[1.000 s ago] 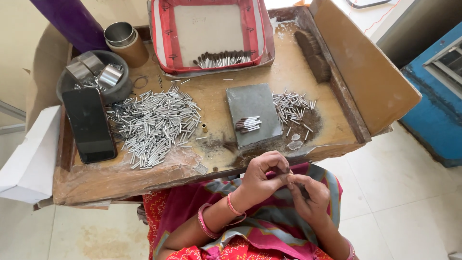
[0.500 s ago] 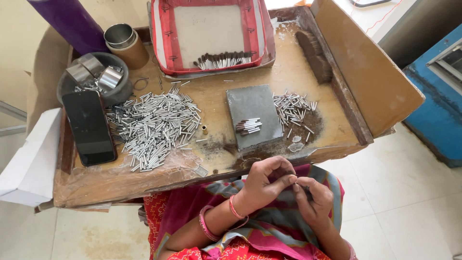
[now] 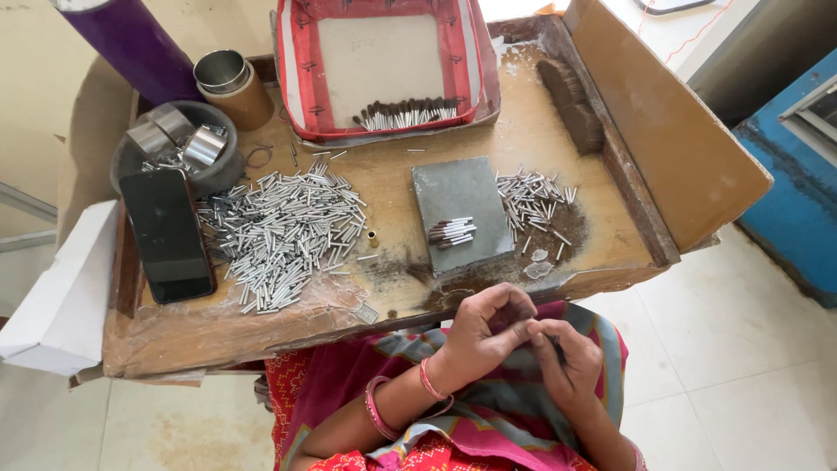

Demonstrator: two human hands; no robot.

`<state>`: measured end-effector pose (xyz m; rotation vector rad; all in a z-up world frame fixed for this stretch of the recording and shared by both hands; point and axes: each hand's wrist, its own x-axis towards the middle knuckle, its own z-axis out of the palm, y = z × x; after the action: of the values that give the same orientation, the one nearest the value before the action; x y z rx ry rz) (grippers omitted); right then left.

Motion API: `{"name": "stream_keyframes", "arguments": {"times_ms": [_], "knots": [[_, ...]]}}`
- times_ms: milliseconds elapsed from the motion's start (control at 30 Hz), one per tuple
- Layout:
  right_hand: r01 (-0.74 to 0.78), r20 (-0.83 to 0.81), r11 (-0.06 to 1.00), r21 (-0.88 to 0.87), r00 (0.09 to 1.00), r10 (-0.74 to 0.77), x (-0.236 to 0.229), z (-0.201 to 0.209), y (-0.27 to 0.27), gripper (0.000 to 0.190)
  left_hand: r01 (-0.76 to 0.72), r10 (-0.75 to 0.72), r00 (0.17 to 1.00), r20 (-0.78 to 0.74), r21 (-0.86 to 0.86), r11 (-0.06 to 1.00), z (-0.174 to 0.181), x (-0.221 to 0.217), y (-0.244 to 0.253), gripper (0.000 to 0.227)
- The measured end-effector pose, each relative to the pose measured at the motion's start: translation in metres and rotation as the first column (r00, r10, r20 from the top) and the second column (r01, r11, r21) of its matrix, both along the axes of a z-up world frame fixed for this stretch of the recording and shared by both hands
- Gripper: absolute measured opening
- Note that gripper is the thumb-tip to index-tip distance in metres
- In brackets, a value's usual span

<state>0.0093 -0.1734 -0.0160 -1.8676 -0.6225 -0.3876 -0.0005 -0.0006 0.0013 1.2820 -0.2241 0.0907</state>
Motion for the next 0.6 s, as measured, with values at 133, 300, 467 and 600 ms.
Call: {"name": "stream_keyframes", "arguments": {"times_ms": [133, 300, 467, 600], "knots": [[-0.031, -0.004, 0.998, 0.055, 1.000, 0.031, 0.001, -0.010, -0.005, 0.006, 0.036, -0.036, 0.995, 0.095, 0.003, 0.999, 0.003, 0.000, 0.003, 0.013], [-0.160, -0.172, 0.959, 0.232, 0.964, 0.202, -0.001, -0.032, -0.025, 0.011, 0.327, -0.347, 0.937, -0.027, -0.278, 0.903, -0.012, 0.003, 0.010, 0.007], [-0.197, -0.234, 0.922, 0.335, 0.930, 0.284, 0.000, -0.026, -0.021, 0.011, 0.295, -0.360, 0.930, -0.073, -0.437, 0.850, 0.001, 0.001, 0.017, 0.006], [-0.117, -0.228, 0.967, 0.226, 0.959, 0.169, -0.008, -0.020, -0.017, 0.007, 0.174, -0.179, 0.984, 0.001, -0.223, 0.959, -0.003, -0.007, 0.006, 0.006]]}}
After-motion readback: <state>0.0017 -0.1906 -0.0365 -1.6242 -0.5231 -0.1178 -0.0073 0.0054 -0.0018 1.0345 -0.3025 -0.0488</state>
